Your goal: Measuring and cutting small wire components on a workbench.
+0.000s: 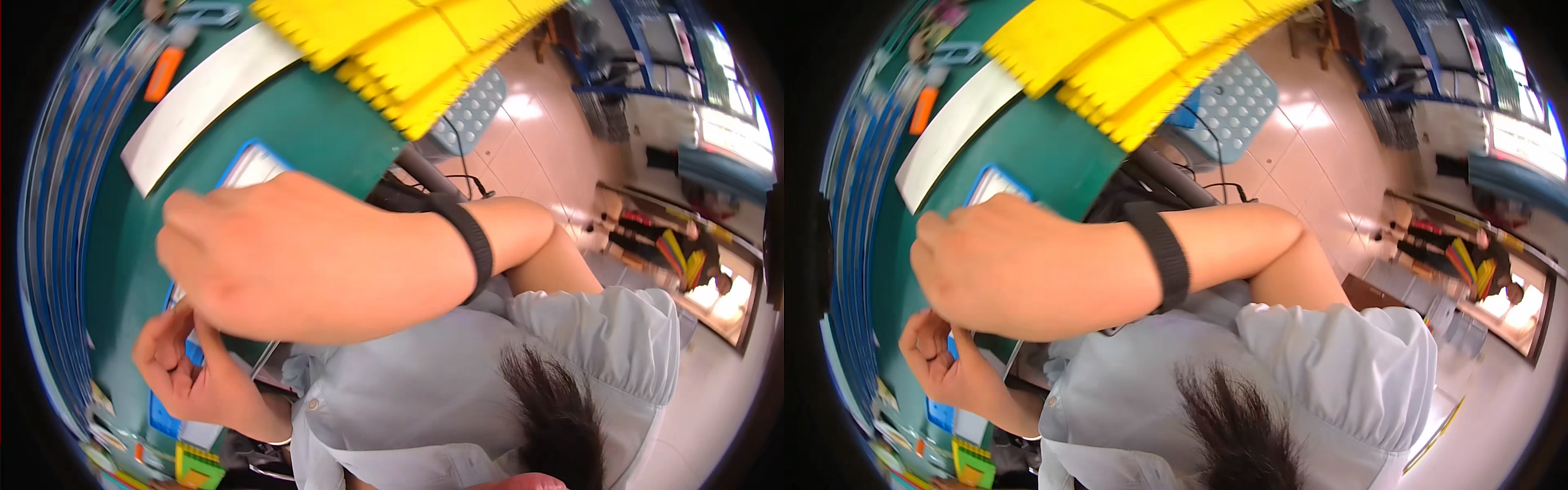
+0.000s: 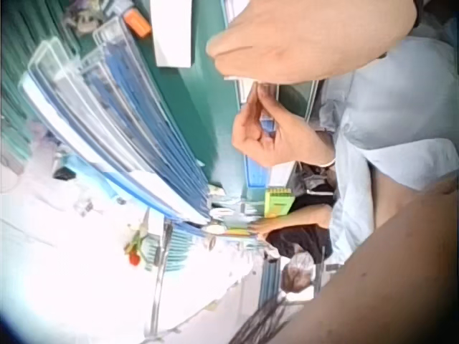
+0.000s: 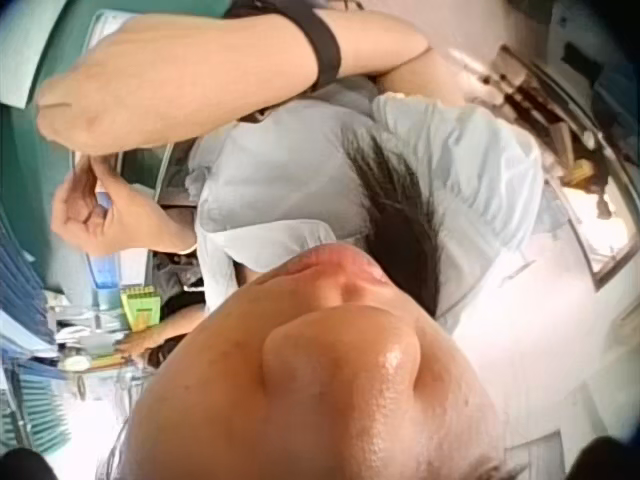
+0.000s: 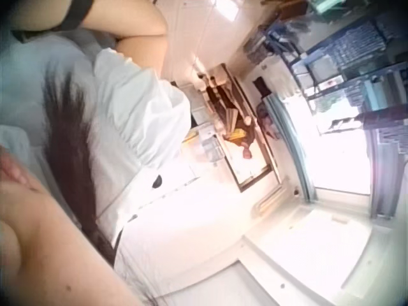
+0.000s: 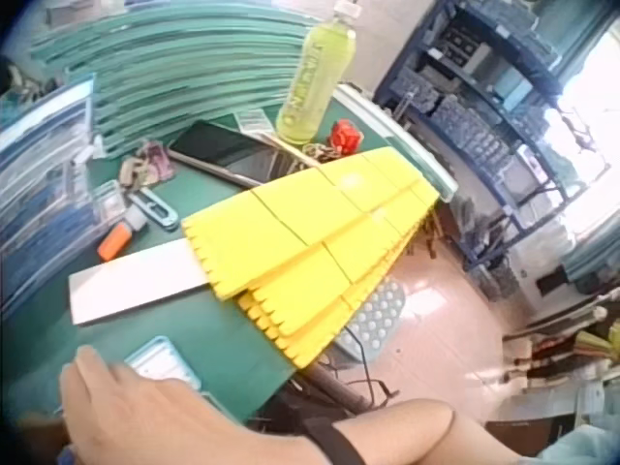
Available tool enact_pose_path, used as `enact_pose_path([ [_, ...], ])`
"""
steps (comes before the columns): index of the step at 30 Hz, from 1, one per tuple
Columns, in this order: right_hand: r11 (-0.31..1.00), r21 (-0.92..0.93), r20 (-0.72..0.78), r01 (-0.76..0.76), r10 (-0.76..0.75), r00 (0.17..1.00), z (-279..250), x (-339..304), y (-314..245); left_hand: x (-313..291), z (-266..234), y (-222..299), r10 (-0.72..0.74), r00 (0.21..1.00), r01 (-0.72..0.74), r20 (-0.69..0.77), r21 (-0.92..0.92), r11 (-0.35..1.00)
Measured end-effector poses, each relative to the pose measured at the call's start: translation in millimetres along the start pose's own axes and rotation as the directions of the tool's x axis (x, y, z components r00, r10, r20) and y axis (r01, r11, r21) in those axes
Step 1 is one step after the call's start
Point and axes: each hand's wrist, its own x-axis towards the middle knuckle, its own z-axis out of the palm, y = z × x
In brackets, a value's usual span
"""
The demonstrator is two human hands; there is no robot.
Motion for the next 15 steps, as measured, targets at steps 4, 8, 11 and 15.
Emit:
enact_pose_path([
  [4,1.0,0.005,-0.079,-0.013,0.014,0.997,-12,-3,17,6,13,-15,0.08,0.991,-0.084,0.104,0.035,0.996],
  [8,0.989,-0.135,-0.124,-0.051,0.034,0.992,-15,1,23,10,18,-11,0.077,0.99,-0.082,0.117,0.04,0.996],
  [11,0.987,-0.154,-0.135,-0.034,0.013,0.991,-11,2,22,1,14,-6,0.07,0.995,-0.074,0.074,0.052,0.996],
  [15,0.983,-0.169,-0.223,0.075,-0.112,0.968,-9,2,42,5,22,5,0.042,0.996,-0.044,0.073,0.025,0.999],
])
